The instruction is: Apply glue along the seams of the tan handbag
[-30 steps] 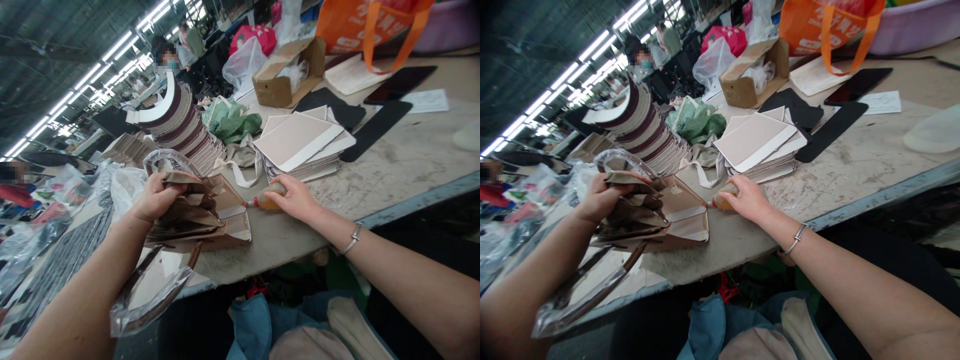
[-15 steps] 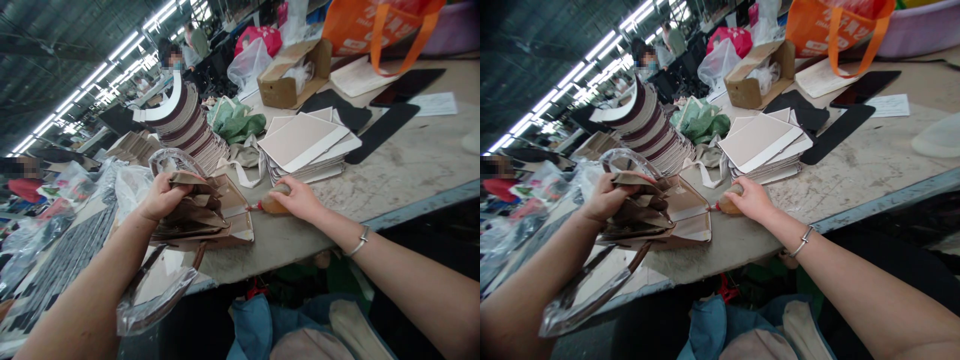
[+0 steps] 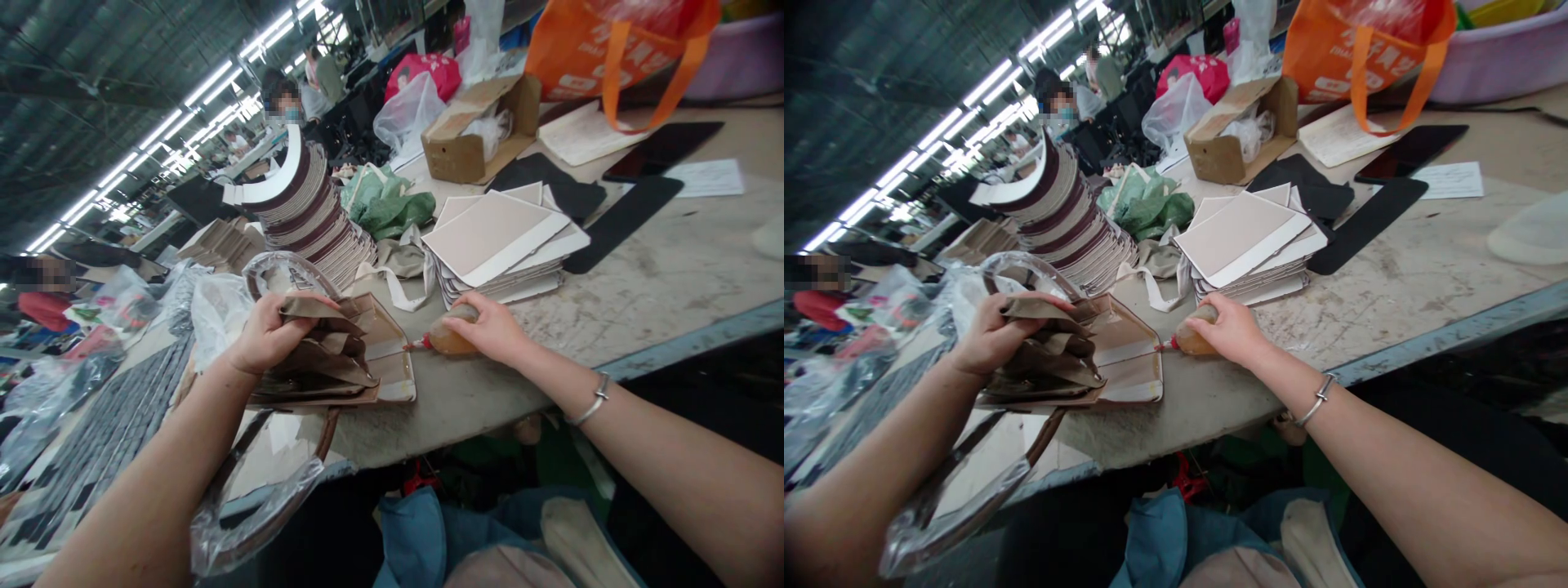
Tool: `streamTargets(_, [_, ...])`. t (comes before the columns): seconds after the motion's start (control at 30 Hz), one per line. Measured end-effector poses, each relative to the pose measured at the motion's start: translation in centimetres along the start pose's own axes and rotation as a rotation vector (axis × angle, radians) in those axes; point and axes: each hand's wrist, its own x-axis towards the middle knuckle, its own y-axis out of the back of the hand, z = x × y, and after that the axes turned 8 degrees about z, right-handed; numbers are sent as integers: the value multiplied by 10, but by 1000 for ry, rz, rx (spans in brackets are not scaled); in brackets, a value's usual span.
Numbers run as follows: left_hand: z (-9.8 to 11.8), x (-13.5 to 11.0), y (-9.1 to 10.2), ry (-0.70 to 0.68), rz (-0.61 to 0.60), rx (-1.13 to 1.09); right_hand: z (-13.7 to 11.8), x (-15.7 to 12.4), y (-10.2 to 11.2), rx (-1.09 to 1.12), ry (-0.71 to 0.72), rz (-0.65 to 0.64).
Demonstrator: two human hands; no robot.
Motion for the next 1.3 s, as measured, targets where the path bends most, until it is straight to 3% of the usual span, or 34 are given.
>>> streamTargets(0.2, [1, -5, 1, -21, -5, 41, 3, 0, -7, 31, 15, 62])
streamTargets(0.47, [1, -9, 2, -38, -23, 80, 1, 0, 1, -36, -41, -15])
streamTargets(0.7, [2, -11, 2, -72, -25, 66, 1, 0, -7, -3, -61, 20])
streamTargets(0.87, [1, -10, 1, -94, -26, 60, -1, -3, -1, -34, -102, -69])
streamTargets(1.07, [9, -13, -1, -43, -19, 77, 0, -1, -2, -47, -132, -2])
streamTargets(1.23, [11, -9, -2, -69, -13, 78, 4, -4, 8, -118, -145, -140])
streamTargets(1.3, [12, -9, -3, -73, -5, 74, 3, -8, 13, -108, -147, -139])
